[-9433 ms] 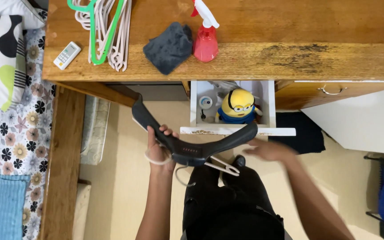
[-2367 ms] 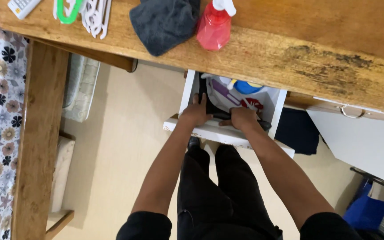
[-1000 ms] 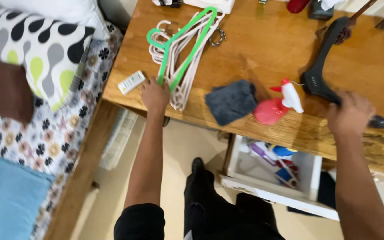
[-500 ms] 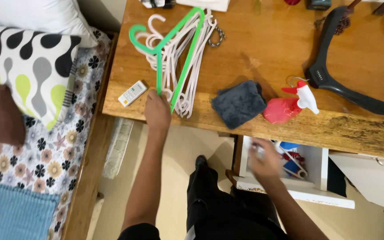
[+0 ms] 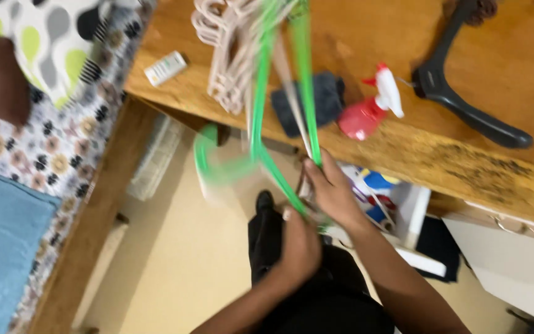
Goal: The person organizes clothes hangers by placing them into a drawer under a wooden table. They then pick up a spray bottle and a cloth, spray the table surface, and wipe it clean.
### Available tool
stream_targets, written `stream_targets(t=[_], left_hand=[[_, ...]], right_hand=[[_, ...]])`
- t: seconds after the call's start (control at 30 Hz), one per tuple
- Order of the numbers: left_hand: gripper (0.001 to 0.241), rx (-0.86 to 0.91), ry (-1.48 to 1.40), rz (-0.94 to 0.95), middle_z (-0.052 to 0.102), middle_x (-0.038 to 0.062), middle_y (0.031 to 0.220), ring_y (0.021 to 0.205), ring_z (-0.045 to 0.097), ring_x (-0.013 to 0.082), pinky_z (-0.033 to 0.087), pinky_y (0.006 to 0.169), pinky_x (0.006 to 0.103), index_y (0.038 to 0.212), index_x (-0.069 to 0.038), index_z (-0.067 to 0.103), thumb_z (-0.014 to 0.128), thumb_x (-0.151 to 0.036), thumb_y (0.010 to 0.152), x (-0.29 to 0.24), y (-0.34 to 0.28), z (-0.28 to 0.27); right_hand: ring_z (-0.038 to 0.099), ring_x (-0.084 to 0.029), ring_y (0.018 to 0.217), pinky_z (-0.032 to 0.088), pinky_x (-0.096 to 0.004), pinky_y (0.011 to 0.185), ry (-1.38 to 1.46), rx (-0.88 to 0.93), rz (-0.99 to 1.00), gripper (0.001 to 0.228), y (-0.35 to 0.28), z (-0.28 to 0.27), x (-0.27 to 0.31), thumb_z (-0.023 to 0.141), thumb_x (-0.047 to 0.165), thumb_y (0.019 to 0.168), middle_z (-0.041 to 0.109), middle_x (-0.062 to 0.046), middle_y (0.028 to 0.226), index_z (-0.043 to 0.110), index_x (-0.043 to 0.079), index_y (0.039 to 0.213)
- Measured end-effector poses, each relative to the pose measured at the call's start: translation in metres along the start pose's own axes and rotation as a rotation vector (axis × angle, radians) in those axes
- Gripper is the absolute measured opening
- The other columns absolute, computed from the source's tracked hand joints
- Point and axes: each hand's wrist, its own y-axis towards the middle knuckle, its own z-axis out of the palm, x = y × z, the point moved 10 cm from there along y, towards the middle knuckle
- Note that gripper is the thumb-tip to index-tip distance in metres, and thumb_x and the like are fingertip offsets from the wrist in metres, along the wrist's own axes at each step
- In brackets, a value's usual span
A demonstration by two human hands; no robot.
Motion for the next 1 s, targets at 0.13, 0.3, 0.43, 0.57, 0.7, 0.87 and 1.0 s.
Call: stream_targets(t=[0.13,0.3,0.43,0.57,0.7,0.87,1.0], left_hand=[[0.036,0.336,-0.092,0.144,0.054,0.031,0.131,0.125,0.053,0.0424,0.043,0.107,0.0489,0.139,0.008,0.045,0.048,-0.008,0.107,-0.066,-0.059,0.038],[0.038,0.713,-0.232,-0.425,0.073,0.015,0.104,0.090,0.071,0.0232,0.057,0.081,0.0337,0.127,0.002,0.065,0.048,-0.021,0.102,0.107,-0.121,0.082],[0.055,0.402,-0.236,-0.650,0.072,0.016,0.114,0.089,0.068,0.0200,0.056,0.080,0.0321,0.147,-0.005,0.052,0.039,-0.042,0.109,0.103,-0.059,0.078],[0.070,0.443,-0.257,-0.681,0.062,0.014,0.138,0.102,0.071,0.0250,0.057,0.086,0.0347,0.156,-0.010,0.029,0.042,-0.049,0.100,0.060,-0.031,0.102],[0.076,0.447,0.084,-0.440,0.056,0.026,0.145,0.130,0.059,0.0388,0.047,0.106,0.0455,0.158,0.000,0.027,0.041,-0.056,0.109,0.085,-0.027,0.115],[0.056,0.641,0.630,-0.472,0.063,0.030,0.132,0.122,0.061,0.0470,0.047,0.105,0.0527,0.142,-0.001,0.051,0.037,-0.040,0.104,0.131,0.022,0.137],[0.050,0.664,0.621,-0.553,0.063,0.028,0.130,0.120,0.059,0.0469,0.045,0.105,0.0534,0.124,0.000,0.067,0.036,-0.033,0.102,0.225,0.063,0.148]], right_hand=[[0.055,-0.013,0.122,0.042,-0.029,0.105,-0.238,0.107,-0.046,0.049,-0.100,-0.112,-0.036,0.059,0.022,0.104,0.065,-0.008,0.132,0.052,0.001,0.147],[0.055,-0.020,0.095,0.044,-0.036,0.082,-0.501,0.280,0.668,0.044,-0.192,-0.250,-0.177,0.050,0.038,0.106,0.060,-0.007,0.102,0.066,0.014,0.139],[0.051,-0.020,0.081,0.047,-0.037,0.072,-0.466,0.334,0.781,0.043,-0.194,-0.264,-0.181,0.049,0.041,0.107,0.057,-0.007,0.088,0.069,0.016,0.136],[0.053,-0.015,0.080,0.049,-0.033,0.072,-0.470,0.416,0.844,0.044,-0.211,-0.276,-0.173,0.049,0.047,0.101,0.063,0.000,0.090,0.069,0.021,0.130],[0.053,-0.017,0.085,0.048,-0.039,0.071,-0.513,0.469,0.981,0.049,-0.222,-0.272,-0.188,0.046,0.055,0.097,0.057,0.004,0.098,0.065,0.026,0.131],[0.061,-0.028,0.090,0.055,-0.047,0.080,-0.593,0.360,0.918,0.056,-0.140,-0.258,-0.266,0.046,0.058,0.103,0.070,-0.017,0.101,0.070,0.015,0.128],[0.071,-0.031,0.095,0.053,-0.047,0.092,-0.656,0.164,0.768,0.052,-0.063,-0.267,-0.341,0.054,0.049,0.101,0.075,-0.017,0.104,0.072,0.008,0.128]])
